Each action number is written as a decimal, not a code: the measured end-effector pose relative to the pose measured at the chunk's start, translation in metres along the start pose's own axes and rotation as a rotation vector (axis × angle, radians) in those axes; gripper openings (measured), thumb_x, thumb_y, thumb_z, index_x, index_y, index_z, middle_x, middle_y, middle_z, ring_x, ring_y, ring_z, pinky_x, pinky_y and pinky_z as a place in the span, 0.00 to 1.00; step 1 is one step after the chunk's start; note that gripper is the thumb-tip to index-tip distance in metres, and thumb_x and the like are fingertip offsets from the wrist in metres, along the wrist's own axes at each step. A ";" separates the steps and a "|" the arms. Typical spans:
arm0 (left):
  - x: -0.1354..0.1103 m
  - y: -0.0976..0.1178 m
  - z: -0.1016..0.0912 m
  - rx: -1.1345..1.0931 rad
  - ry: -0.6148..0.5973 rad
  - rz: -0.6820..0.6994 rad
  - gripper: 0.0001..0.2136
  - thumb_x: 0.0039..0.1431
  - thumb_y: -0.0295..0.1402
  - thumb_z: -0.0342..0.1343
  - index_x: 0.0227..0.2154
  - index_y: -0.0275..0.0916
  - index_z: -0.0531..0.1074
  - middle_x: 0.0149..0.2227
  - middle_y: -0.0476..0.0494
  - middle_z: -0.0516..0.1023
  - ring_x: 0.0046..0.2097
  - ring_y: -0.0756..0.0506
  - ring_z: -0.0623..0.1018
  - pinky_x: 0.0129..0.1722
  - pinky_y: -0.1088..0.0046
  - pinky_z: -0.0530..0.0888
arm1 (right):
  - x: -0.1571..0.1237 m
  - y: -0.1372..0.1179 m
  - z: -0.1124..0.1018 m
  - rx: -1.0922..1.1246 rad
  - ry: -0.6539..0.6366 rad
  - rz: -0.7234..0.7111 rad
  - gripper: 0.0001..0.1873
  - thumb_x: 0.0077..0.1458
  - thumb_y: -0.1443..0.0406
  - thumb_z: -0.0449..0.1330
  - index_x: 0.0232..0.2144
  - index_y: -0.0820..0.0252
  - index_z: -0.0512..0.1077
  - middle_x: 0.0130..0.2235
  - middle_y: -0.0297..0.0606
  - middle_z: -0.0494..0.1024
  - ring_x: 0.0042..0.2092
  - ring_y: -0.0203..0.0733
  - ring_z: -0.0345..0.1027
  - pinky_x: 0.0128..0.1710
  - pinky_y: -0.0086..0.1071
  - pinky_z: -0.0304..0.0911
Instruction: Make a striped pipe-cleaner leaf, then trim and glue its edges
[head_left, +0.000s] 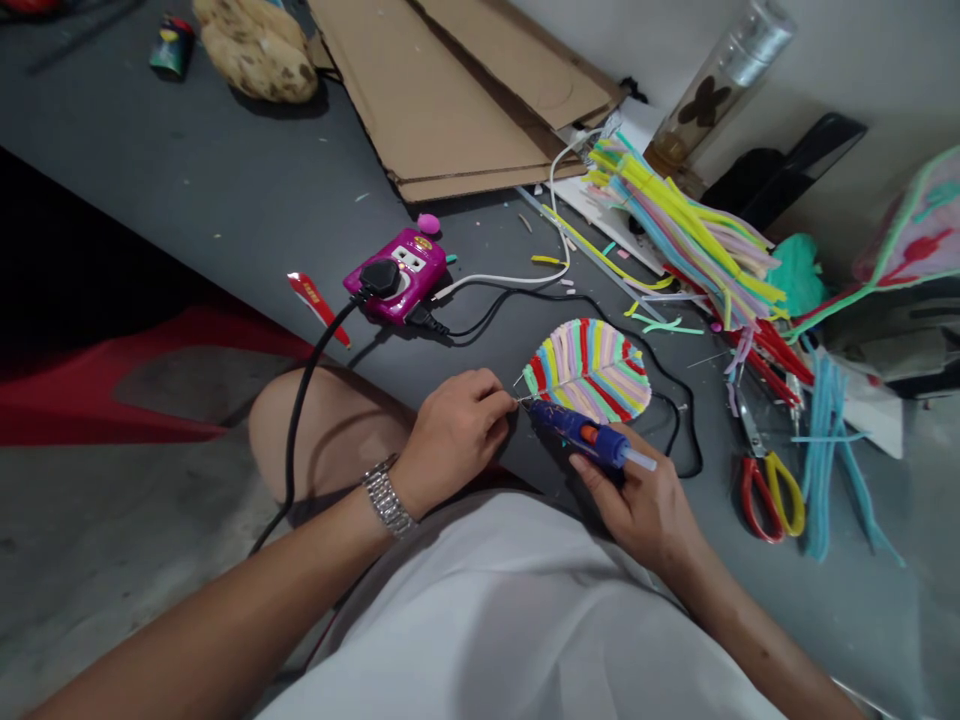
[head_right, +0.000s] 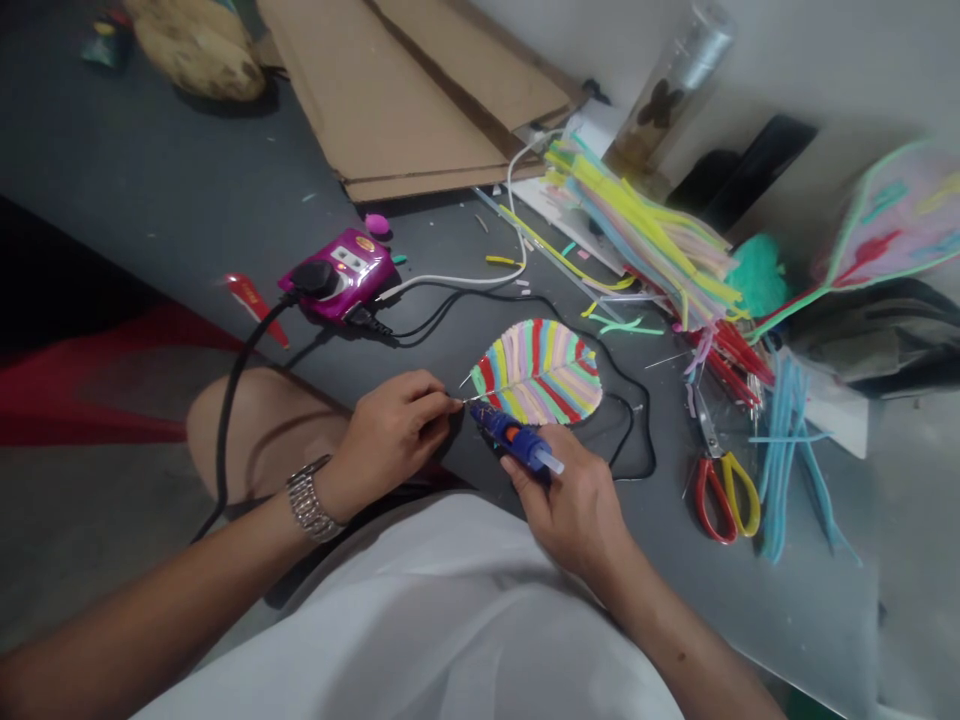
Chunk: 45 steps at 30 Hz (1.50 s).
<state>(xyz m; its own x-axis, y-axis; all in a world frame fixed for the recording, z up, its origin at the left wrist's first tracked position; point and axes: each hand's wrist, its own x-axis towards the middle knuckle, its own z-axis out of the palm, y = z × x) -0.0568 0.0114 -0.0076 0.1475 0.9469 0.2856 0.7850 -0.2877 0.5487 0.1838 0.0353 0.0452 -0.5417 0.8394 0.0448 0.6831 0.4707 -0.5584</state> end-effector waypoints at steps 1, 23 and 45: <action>0.000 0.000 0.000 -0.004 -0.005 -0.002 0.08 0.62 0.22 0.54 0.37 0.38 0.77 0.36 0.42 0.76 0.38 0.45 0.74 0.38 0.68 0.70 | 0.000 0.000 0.000 -0.002 0.005 -0.003 0.09 0.66 0.58 0.59 0.39 0.57 0.72 0.39 0.43 0.80 0.40 0.46 0.76 0.36 0.35 0.69; 0.000 0.000 0.001 -0.008 0.002 -0.005 0.08 0.63 0.23 0.53 0.36 0.37 0.77 0.36 0.42 0.76 0.38 0.44 0.73 0.38 0.67 0.70 | 0.001 -0.004 -0.002 -0.011 -0.019 0.015 0.09 0.66 0.58 0.57 0.38 0.57 0.72 0.38 0.43 0.79 0.38 0.45 0.75 0.36 0.35 0.67; 0.001 0.001 0.001 -0.009 -0.037 -0.030 0.07 0.62 0.23 0.54 0.35 0.37 0.76 0.36 0.43 0.75 0.39 0.43 0.73 0.39 0.66 0.69 | -0.002 -0.002 0.001 0.002 -0.019 -0.007 0.08 0.66 0.59 0.58 0.39 0.59 0.71 0.36 0.41 0.77 0.37 0.44 0.74 0.37 0.34 0.65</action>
<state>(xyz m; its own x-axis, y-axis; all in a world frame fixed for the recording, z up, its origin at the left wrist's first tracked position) -0.0558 0.0121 -0.0076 0.1458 0.9598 0.2398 0.7840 -0.2600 0.5637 0.1829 0.0325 0.0449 -0.5558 0.8306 0.0335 0.6782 0.4764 -0.5596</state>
